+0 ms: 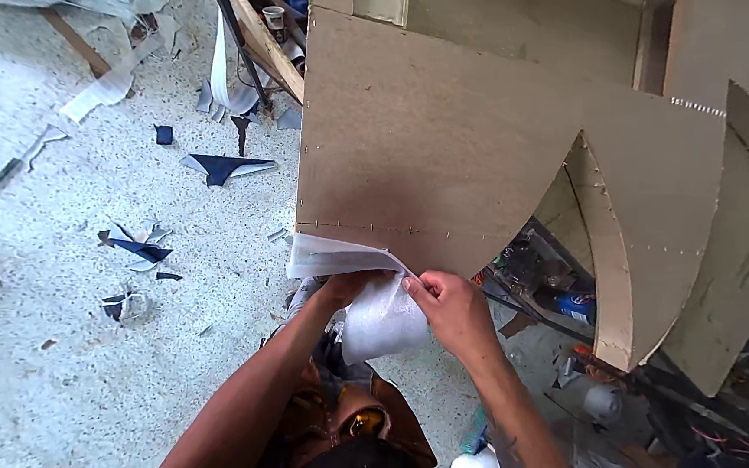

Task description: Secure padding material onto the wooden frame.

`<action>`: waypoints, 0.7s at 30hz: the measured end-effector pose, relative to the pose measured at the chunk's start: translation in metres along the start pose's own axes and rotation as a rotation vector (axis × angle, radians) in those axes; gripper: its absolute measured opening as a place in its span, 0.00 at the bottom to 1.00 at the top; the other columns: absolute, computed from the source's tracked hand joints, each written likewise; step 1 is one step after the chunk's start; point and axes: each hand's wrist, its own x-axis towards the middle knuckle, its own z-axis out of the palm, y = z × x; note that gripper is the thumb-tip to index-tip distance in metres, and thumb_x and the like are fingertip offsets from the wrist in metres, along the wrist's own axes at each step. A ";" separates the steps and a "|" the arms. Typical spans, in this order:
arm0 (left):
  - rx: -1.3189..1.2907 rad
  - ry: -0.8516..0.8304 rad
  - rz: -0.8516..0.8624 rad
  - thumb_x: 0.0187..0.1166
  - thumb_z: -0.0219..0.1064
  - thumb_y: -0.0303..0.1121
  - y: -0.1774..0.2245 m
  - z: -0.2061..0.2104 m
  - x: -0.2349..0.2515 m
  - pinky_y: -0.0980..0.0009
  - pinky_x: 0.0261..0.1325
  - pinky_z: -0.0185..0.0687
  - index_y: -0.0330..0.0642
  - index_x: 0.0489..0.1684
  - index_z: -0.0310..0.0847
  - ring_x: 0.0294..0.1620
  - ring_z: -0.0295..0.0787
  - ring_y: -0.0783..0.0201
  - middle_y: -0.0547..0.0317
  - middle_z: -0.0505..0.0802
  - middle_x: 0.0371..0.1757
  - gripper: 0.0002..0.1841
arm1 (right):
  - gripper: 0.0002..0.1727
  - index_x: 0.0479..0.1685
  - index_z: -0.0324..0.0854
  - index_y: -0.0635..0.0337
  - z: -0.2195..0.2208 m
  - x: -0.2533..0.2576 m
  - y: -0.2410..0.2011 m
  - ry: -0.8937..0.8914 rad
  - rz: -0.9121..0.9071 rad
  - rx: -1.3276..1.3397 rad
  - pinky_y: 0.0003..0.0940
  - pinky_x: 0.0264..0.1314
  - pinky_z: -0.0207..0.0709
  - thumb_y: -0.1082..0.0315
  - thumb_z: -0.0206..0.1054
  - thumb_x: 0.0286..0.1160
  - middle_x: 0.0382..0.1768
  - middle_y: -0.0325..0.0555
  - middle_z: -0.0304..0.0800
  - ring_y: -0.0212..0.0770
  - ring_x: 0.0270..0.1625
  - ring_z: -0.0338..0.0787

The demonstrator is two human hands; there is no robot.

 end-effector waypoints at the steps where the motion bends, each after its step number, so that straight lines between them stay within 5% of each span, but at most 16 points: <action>1: -0.005 -0.014 0.020 0.70 0.76 0.21 -0.004 -0.002 0.002 0.66 0.63 0.88 0.41 0.50 0.91 0.52 0.92 0.68 0.61 0.96 0.47 0.12 | 0.26 0.20 0.82 0.40 0.003 -0.002 0.000 -0.005 0.007 0.019 0.46 0.22 0.75 0.32 0.64 0.77 0.13 0.31 0.77 0.36 0.17 0.79; 5: -0.063 -0.064 0.006 0.71 0.75 0.21 -0.017 -0.008 0.013 0.63 0.62 0.88 0.40 0.51 0.89 0.51 0.92 0.66 0.58 0.95 0.47 0.12 | 0.28 0.21 0.85 0.42 0.002 0.003 0.008 -0.049 0.041 0.134 0.48 0.19 0.79 0.29 0.66 0.72 0.13 0.35 0.81 0.39 0.15 0.81; 12: -0.049 -0.061 -0.033 0.72 0.74 0.20 -0.010 -0.007 0.012 0.62 0.61 0.88 0.37 0.52 0.88 0.51 0.92 0.64 0.56 0.95 0.47 0.12 | 0.29 0.19 0.82 0.43 0.002 -0.003 0.016 0.149 0.039 0.084 0.49 0.16 0.67 0.27 0.77 0.57 0.11 0.37 0.76 0.42 0.13 0.74; 18: -0.027 -0.072 0.003 0.73 0.74 0.23 -0.005 -0.005 0.010 0.62 0.58 0.90 0.39 0.51 0.89 0.48 0.93 0.64 0.57 0.96 0.45 0.11 | 0.17 0.33 0.88 0.49 0.051 -0.063 0.060 0.354 -0.013 0.474 0.37 0.17 0.78 0.46 0.76 0.73 0.17 0.35 0.81 0.36 0.16 0.79; 21: -0.031 -0.078 0.019 0.73 0.75 0.23 -0.010 -0.008 0.012 0.60 0.60 0.89 0.37 0.52 0.87 0.50 0.92 0.63 0.55 0.95 0.46 0.11 | 0.18 0.34 0.89 0.54 0.129 -0.105 0.107 0.202 0.128 0.618 0.40 0.24 0.85 0.48 0.69 0.80 0.20 0.38 0.86 0.39 0.21 0.86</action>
